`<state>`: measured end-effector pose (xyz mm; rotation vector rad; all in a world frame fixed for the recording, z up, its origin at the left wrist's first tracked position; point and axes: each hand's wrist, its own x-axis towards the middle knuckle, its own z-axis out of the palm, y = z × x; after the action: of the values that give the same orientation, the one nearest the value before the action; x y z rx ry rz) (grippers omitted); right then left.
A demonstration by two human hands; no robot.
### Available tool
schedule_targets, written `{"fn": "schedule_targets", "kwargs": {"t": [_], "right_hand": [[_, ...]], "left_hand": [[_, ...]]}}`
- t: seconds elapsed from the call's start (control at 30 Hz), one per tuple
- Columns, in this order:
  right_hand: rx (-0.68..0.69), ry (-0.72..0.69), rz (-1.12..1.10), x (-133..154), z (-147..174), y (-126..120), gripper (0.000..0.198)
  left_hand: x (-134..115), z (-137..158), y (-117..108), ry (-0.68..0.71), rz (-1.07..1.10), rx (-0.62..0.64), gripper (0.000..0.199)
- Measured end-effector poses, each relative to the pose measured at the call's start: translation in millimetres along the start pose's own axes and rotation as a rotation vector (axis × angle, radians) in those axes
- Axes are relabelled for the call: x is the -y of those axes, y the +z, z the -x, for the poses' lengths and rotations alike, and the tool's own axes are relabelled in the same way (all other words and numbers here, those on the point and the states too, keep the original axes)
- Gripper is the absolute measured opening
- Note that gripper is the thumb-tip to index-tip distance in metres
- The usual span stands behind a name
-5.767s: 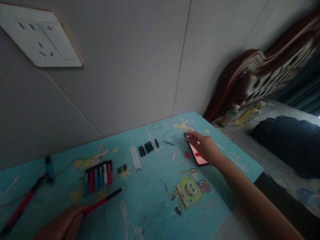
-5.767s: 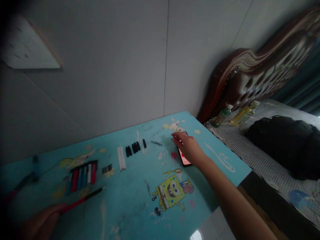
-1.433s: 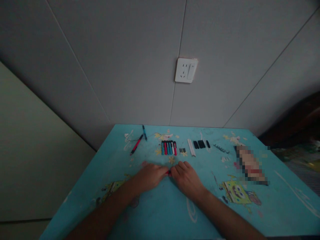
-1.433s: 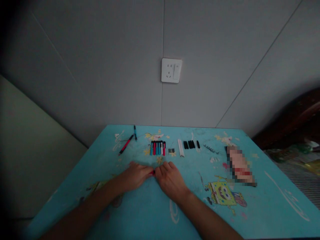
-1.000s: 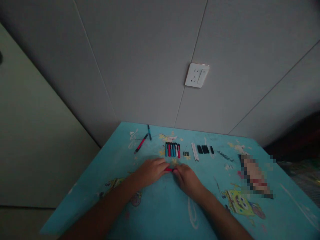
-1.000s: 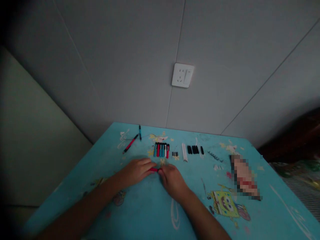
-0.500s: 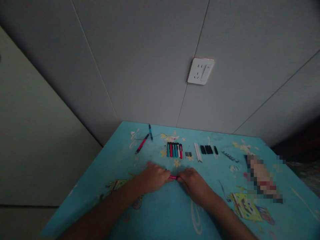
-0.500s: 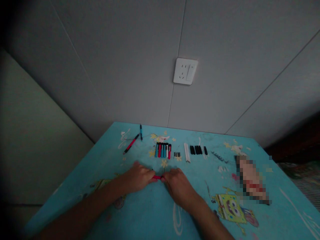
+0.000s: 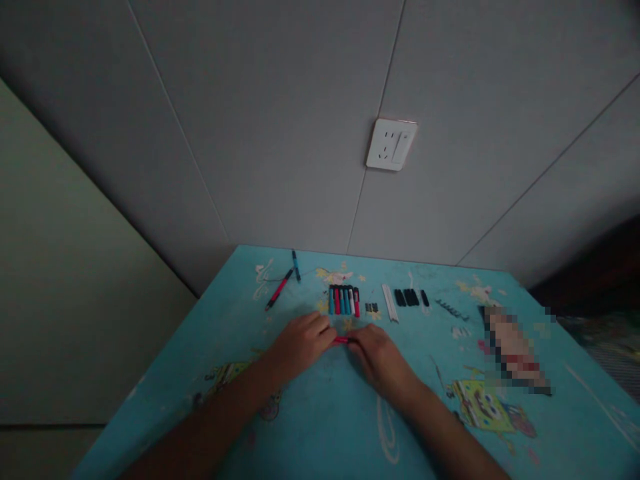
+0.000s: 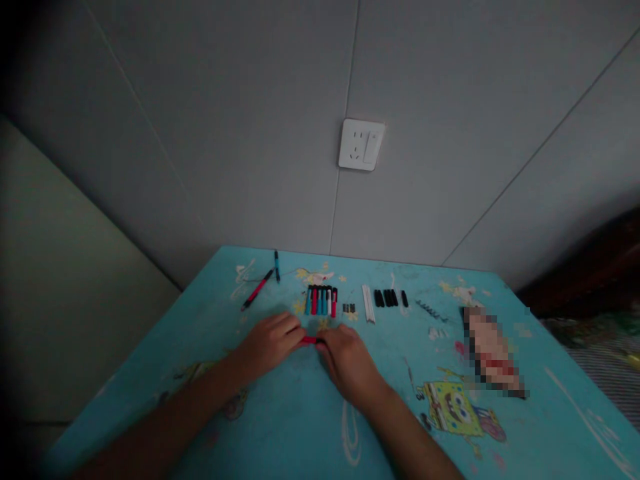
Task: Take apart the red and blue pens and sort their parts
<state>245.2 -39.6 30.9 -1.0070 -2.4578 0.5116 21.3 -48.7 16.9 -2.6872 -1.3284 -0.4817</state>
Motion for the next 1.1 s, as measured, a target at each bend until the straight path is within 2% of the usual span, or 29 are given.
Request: {"fn": "schedule_targets", "kwargs": {"t": [0.13, 0.23, 0.3, 0.37, 0.47, 0.6, 0.83, 1.1], "right_hand": [[0.259, 0.151, -0.363, -2.6, 3.5, -15.1, 0.041], [0.476, 0.137, -0.474, -6.5, 8.0, -29.5, 0.047], [0.538, 0.110, -0.469, -7.3, 9.3, -34.1, 0.041], [0.483, 0.079, -0.362, -6.1, 9.4, -32.7, 0.036], [0.328, 0.061, -0.119, -2.1, 9.9, -22.5, 0.032], [0.240, 0.091, 0.090, 1.8, 11.9, -8.3, 0.030], [0.173, 0.117, 0.244, -4.7, 8.0, 7.0, 0.026], [0.069, -0.055, 0.418, -3.1, 2.1, 2.3, 0.015]], "left_hand": [[-1.9, -2.6, -1.0, 0.098, -0.078, -0.058, 0.017], [-4.7, -2.9, -1.4, 0.204, -0.107, -0.074, 0.012], [-4.4, -1.6, 1.2, 0.248, -0.112, -0.044, 0.011], [-2.1, 1.1, 6.3, 0.247, -0.104, 0.008, 0.011], [2.5, 5.4, 13.2, 0.192, -0.083, 0.091, 0.013], [0.6, 4.9, 11.9, 0.132, -0.080, 0.189, 0.018], [-11.4, -3.6, 7.2, -0.084, -0.051, 0.301, 0.036], [-13.0, -3.0, 10.6, -0.211, 0.048, 0.350, 0.040]]}}
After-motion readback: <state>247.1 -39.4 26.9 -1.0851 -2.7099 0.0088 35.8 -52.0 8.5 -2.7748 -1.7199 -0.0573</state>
